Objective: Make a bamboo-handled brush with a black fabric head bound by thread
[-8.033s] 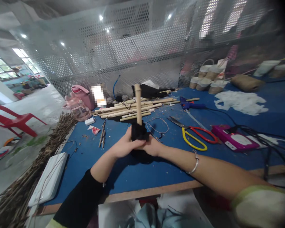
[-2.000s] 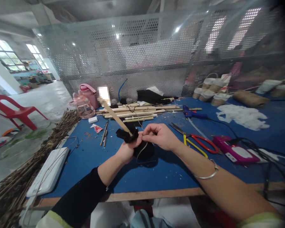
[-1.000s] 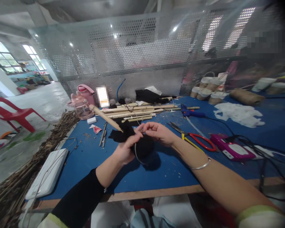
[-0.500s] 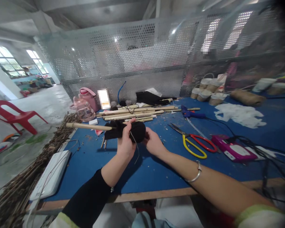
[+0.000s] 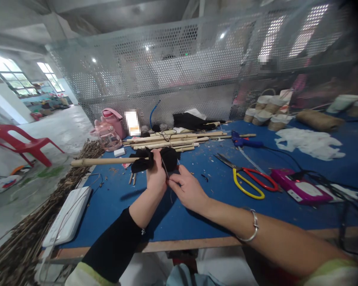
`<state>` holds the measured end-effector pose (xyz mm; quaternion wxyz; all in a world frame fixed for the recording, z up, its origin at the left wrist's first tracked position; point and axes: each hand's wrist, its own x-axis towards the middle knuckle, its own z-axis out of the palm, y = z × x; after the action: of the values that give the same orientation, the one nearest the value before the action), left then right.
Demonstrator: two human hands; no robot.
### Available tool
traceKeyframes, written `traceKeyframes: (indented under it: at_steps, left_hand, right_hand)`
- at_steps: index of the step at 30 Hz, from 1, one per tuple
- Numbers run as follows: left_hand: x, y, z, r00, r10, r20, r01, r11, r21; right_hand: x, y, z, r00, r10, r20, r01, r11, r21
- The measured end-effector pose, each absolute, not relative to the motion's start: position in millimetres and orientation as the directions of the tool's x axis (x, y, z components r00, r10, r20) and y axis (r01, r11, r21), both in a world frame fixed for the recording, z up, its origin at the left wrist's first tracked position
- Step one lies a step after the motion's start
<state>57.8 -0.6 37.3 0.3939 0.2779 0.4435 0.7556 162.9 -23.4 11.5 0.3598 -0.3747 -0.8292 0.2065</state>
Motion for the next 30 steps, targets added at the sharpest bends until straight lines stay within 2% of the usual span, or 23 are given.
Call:
traceKeyframes:
  at_steps: [2,5,7,11,14,16,19,22,25,28,30]
  left_hand:
    - [57,1,39,-0.523,0.852,0.023,-0.470,-0.310,0.826]
    - [57,1,43,-0.444,0.893,-0.077,-0.679,-0.280,0.679]
    - [57,-3,45,-0.333,0.935,-0.121,-0.760,-0.190,0.622]
    - [52,-10,51,-0.207,0.965,-0.163,-0.795,-0.068,0.603]
    - [38,-10,56,-0.149,0.966,-0.212,-0.831,-0.007,0.556]
    - [26,-9,58,-0.081,0.977,-0.196,-0.868,0.027,0.495]
    - [15,-11,59,0.065,0.992,-0.108,-0.900,0.105,0.423]
    - [17,-18,57,0.225,0.972,-0.074,-0.859,0.234,0.455]
    - [25,-24,53,0.364,0.923,-0.127,-0.762,0.374,0.528]
    - [30,-27,50,0.483,0.851,-0.205,-0.647,0.505,0.571]
    - [30,-28,50,0.480,0.855,-0.198,-0.643,0.496,0.583]
  right_hand:
    - [163,-26,10,-0.549,0.728,0.410,0.537,0.683,-0.495]
    - [166,-18,7,-0.719,0.657,0.226,0.568,0.743,-0.355]
    - [169,-5,3,-0.726,0.676,0.125,0.623,0.724,-0.296]
    - [179,17,-4,-0.631,0.767,0.117,0.717,0.635,-0.288]
    - [183,15,-2,-0.727,0.667,0.162,0.580,0.723,-0.376]
    - [184,10,2,-0.742,0.606,0.287,0.405,0.746,-0.529]
    - [184,11,9,-0.505,0.746,0.434,0.208,0.593,-0.778]
    - [190,29,12,-0.365,0.833,0.416,0.181,0.502,-0.846]
    - [208,54,14,-0.400,0.849,0.347,0.196,0.448,-0.872]
    - [229,74,16,-0.456,0.869,0.192,0.134,0.280,-0.951]
    - [235,80,15,-0.459,0.877,0.140,0.086,0.201,-0.976]
